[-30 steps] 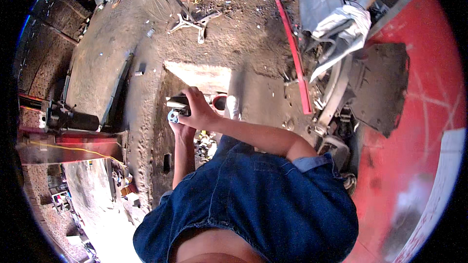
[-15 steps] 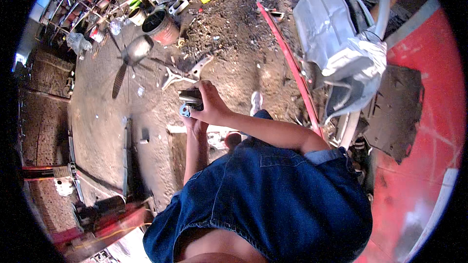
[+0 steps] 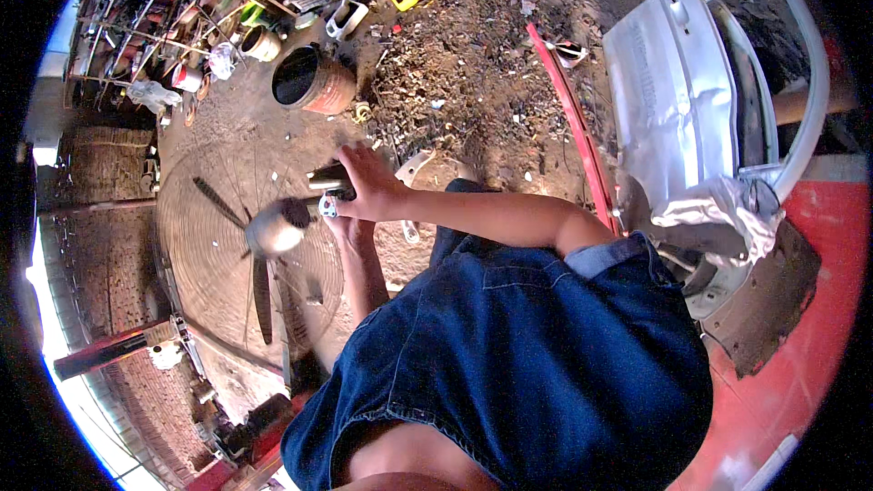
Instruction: The person assembles a black circular fan component with a white plastic handle, then walks through a cluttered workshop to discard the assembly. They subsequently pick up a small metallic cylindrical part and attach several small metal pieces to it by hand.
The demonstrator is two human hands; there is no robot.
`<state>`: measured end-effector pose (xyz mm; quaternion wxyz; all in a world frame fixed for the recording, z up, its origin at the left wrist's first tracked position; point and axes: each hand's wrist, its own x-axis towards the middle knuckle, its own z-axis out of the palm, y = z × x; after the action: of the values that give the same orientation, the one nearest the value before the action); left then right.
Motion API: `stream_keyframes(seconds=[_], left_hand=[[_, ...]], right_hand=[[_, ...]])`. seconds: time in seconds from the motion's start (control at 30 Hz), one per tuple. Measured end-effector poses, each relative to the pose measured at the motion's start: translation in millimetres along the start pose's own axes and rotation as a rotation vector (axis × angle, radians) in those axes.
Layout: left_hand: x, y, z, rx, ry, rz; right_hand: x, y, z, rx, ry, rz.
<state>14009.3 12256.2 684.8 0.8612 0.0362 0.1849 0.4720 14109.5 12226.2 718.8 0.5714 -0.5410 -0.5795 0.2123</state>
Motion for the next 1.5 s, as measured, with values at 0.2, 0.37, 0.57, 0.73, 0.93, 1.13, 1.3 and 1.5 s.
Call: stream_keyframes(seconds=[0.2,0.37,0.57,0.73,0.93,1.13,1.3,1.5], left_hand=[[194,2,21,0.135,-0.016,-0.106],[332,-48,110,-0.007,-0.134,-0.359],[483,-108,172,0.047,-0.166,-0.504],[610,-151,192,0.214,-0.267,-0.436],[738,-201,250,0.351,-0.186,-0.457],[869,-285,257,0.745,-0.192,-0.416],[967,-406,291,0.438,-0.200,-0.702],[1017,-563,345,0.387,-0.283,-1.120]], right_hand=[[143,103,-47,0.006,0.049,0.078],[249,161,-128,-0.140,0.196,0.134],[354,239,-206,-0.209,0.357,0.235],[435,316,-271,-0.176,0.399,0.209],[536,400,-346,-0.142,0.420,0.231],[598,486,-445,-0.278,0.522,0.258],[624,560,-546,-0.343,0.675,0.310],[614,601,-684,-0.418,0.937,0.366]])
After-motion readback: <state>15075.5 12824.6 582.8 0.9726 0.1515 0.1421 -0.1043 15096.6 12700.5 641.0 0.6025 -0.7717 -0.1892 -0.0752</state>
